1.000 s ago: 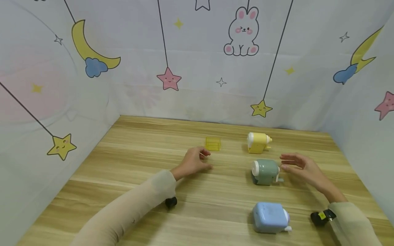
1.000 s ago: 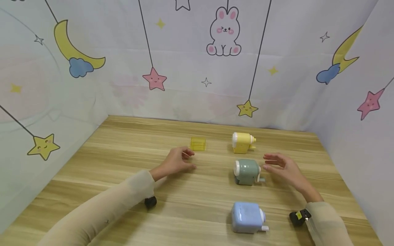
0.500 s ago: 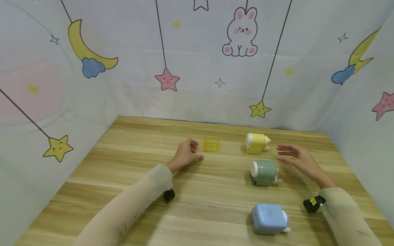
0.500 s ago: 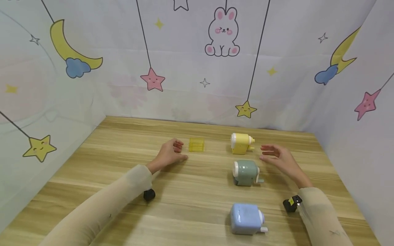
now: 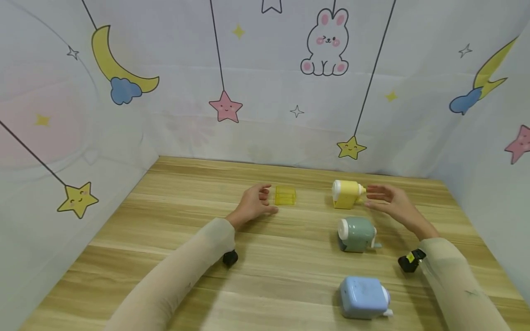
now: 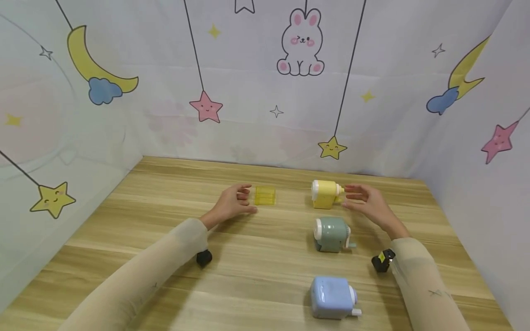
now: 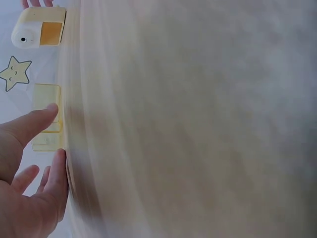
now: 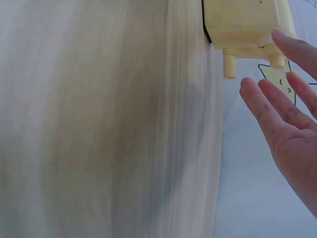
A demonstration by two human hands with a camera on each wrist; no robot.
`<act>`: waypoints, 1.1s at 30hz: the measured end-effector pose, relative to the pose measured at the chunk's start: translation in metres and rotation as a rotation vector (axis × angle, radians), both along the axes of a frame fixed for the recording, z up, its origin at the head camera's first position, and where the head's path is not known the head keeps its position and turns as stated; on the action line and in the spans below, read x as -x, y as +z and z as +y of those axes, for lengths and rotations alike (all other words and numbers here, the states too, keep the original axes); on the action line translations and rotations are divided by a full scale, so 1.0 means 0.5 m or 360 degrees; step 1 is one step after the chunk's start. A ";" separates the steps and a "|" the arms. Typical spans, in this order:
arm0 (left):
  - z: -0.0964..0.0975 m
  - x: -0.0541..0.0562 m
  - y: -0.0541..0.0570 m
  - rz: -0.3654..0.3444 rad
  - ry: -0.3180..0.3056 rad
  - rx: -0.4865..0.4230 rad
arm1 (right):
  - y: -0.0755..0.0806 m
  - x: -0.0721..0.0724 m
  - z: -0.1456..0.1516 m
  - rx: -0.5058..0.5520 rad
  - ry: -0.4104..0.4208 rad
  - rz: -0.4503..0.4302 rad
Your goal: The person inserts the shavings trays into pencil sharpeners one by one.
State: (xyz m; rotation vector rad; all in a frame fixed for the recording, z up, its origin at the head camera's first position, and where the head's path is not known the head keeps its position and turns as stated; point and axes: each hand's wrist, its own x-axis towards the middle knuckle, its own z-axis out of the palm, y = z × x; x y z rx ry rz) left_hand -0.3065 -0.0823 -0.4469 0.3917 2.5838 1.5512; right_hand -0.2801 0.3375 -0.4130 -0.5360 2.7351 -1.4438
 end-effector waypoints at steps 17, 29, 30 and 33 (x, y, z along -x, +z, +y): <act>0.019 0.014 0.001 0.0006 -0.0095 -0.0054 | 0.016 0.042 -0.043 0.0082 0.0052 -0.0117; 0.024 0.017 -0.003 0.0099 -0.0094 0.0060 | 0.010 0.051 -0.062 0.0087 0.0050 -0.0128; 0.024 0.017 -0.003 0.0106 -0.0093 0.0069 | 0.009 0.052 -0.062 0.0080 0.0047 -0.0127; 0.023 0.019 -0.004 0.0103 -0.0097 0.0083 | 0.008 0.055 -0.064 0.0054 0.0050 -0.0114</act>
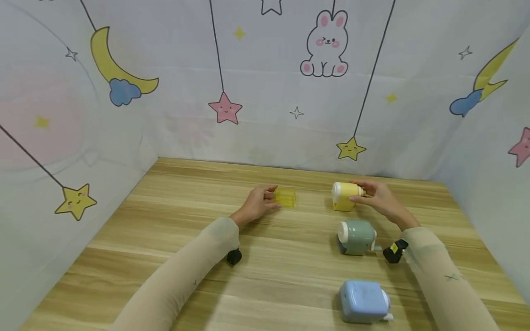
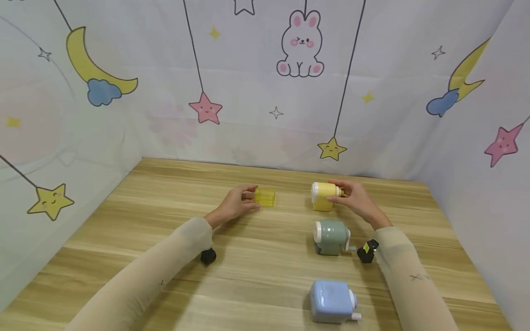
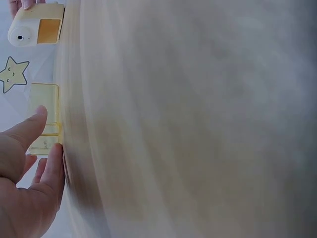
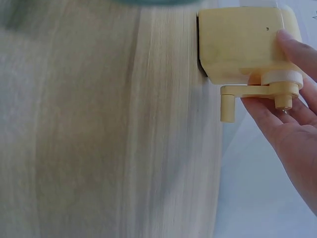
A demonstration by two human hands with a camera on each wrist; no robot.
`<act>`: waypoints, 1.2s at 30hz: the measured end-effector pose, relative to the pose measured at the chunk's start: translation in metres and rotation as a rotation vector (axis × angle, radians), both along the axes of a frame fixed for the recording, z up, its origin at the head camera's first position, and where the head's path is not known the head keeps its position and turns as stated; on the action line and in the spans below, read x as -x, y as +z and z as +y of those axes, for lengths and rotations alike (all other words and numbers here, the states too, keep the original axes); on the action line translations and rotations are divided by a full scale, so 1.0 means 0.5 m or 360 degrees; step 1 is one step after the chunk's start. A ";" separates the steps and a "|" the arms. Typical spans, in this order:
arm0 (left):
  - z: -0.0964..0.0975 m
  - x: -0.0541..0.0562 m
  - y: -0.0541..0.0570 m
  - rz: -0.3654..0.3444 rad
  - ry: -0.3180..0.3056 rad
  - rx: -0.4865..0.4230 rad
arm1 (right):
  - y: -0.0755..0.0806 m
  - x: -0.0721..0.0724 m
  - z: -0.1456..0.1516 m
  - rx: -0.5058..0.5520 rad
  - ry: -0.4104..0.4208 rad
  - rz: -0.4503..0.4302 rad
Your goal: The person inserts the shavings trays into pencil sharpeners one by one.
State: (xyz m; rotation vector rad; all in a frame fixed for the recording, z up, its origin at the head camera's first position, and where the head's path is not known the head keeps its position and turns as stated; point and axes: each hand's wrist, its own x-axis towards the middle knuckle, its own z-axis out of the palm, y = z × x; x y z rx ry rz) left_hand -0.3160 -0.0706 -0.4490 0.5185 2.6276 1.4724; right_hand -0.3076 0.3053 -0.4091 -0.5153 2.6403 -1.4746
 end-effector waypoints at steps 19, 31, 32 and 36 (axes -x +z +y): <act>0.010 0.009 0.000 -0.0036 0.0022 -0.0001 | -0.003 0.007 -0.001 0.0015 0.0026 -0.0047; 0.023 0.012 0.010 -0.0014 -0.0004 0.0023 | -0.006 0.010 0.005 0.0052 -0.0007 -0.0063; 0.023 0.012 0.011 -0.0012 0.0000 0.0024 | -0.005 0.009 0.005 0.0056 -0.0007 -0.0063; 0.028 0.012 0.013 -0.0019 0.0012 0.0012 | -0.003 0.007 0.005 0.0063 -0.0009 -0.0059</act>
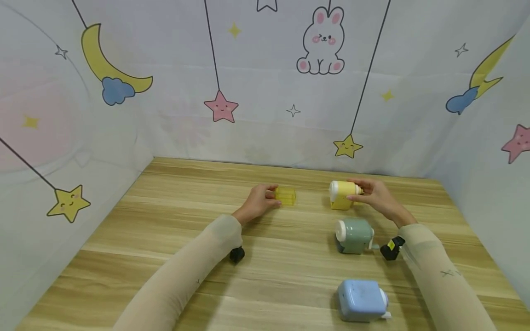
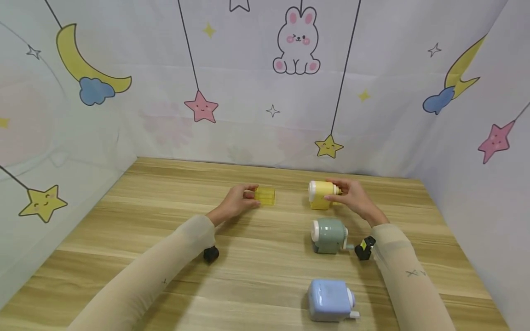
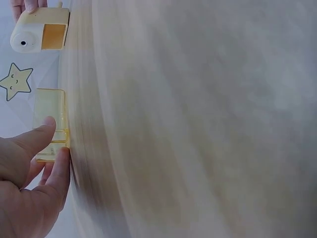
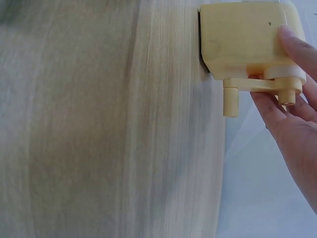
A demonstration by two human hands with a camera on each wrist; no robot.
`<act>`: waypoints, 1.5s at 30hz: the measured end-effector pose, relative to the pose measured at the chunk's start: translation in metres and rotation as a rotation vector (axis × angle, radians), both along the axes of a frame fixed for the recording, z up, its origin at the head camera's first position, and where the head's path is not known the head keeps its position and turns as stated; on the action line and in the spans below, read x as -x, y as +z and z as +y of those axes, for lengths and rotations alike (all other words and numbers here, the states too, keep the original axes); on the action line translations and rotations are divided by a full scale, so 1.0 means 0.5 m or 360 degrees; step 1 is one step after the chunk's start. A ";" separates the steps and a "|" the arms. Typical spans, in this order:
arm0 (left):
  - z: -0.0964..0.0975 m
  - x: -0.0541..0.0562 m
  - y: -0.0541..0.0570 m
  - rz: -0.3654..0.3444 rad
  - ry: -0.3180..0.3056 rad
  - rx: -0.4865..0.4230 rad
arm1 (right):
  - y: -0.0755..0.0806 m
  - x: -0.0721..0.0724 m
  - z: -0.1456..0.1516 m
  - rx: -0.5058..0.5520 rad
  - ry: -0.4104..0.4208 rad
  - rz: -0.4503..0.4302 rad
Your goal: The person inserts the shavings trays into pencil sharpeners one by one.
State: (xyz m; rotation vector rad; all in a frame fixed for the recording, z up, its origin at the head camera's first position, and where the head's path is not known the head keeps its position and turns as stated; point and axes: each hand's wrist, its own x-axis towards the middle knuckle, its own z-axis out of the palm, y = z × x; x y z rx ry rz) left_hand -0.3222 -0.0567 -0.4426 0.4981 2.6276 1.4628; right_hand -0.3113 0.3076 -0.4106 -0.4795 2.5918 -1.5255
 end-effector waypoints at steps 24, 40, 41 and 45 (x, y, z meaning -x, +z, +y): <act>0.030 0.003 -0.003 -0.0015 -0.0033 -0.0036 | 0.003 0.002 0.004 0.0009 0.0012 -0.0046; 0.046 0.002 0.000 -0.0057 -0.0049 -0.0054 | -0.001 0.003 0.004 0.0043 0.0013 -0.0080; 0.046 0.002 -0.001 -0.0056 -0.0052 -0.0054 | -0.001 0.003 0.004 0.0046 0.0014 -0.0080; 0.049 0.005 -0.004 -0.0052 -0.0062 -0.0064 | -0.002 0.004 0.006 0.0055 0.0022 -0.0076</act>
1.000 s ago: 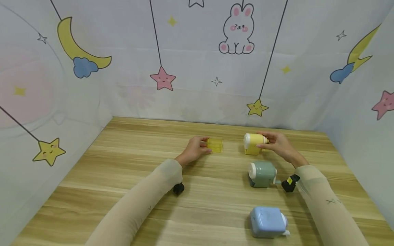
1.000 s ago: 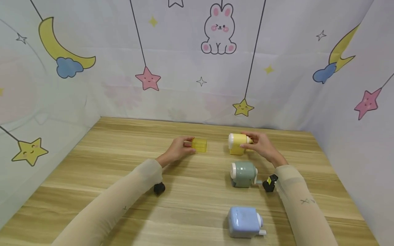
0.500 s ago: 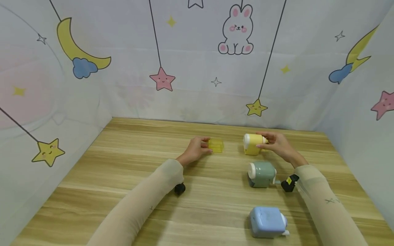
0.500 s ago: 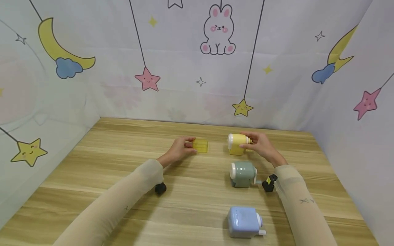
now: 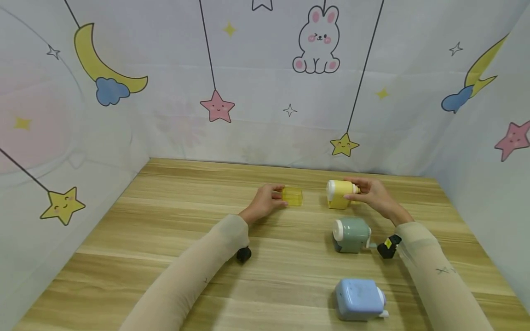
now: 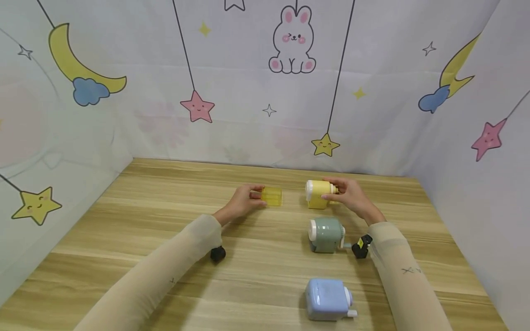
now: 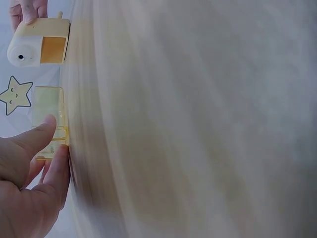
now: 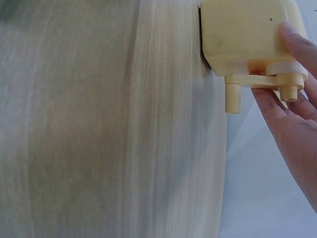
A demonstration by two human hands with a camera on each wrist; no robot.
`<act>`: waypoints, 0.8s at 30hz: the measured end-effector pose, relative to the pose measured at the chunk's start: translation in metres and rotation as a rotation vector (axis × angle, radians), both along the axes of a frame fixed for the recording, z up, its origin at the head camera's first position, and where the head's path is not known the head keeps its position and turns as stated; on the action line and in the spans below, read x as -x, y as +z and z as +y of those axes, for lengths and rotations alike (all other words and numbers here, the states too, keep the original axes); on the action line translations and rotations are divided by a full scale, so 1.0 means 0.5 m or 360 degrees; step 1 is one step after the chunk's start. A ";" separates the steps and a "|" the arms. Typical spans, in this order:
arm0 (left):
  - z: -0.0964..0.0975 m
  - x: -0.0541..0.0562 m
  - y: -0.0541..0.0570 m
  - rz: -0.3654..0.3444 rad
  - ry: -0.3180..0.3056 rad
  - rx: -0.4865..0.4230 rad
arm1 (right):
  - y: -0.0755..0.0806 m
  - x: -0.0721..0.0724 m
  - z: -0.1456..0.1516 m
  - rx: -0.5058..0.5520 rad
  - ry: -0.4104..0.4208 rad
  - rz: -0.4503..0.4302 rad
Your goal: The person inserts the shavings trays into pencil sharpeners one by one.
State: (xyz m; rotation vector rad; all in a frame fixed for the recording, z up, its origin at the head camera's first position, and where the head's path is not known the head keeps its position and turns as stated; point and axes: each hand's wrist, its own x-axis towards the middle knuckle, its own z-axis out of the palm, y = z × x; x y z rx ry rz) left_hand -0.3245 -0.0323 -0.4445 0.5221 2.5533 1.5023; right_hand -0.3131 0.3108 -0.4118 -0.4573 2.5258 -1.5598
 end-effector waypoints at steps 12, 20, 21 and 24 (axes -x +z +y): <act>0.020 0.001 0.001 0.0006 -0.0050 -0.0028 | 0.001 -0.001 -0.001 0.0008 -0.0002 0.0003; 0.030 -0.002 0.000 0.0022 -0.0042 0.0018 | 0.003 -0.003 -0.003 0.0022 0.0003 -0.0007; 0.031 -0.002 0.001 0.0024 -0.0039 0.0020 | 0.003 -0.003 -0.003 0.0026 0.0002 -0.0007; 0.033 -0.003 0.002 0.0022 -0.0034 0.0019 | 0.003 -0.003 -0.002 0.0033 -0.0001 -0.0001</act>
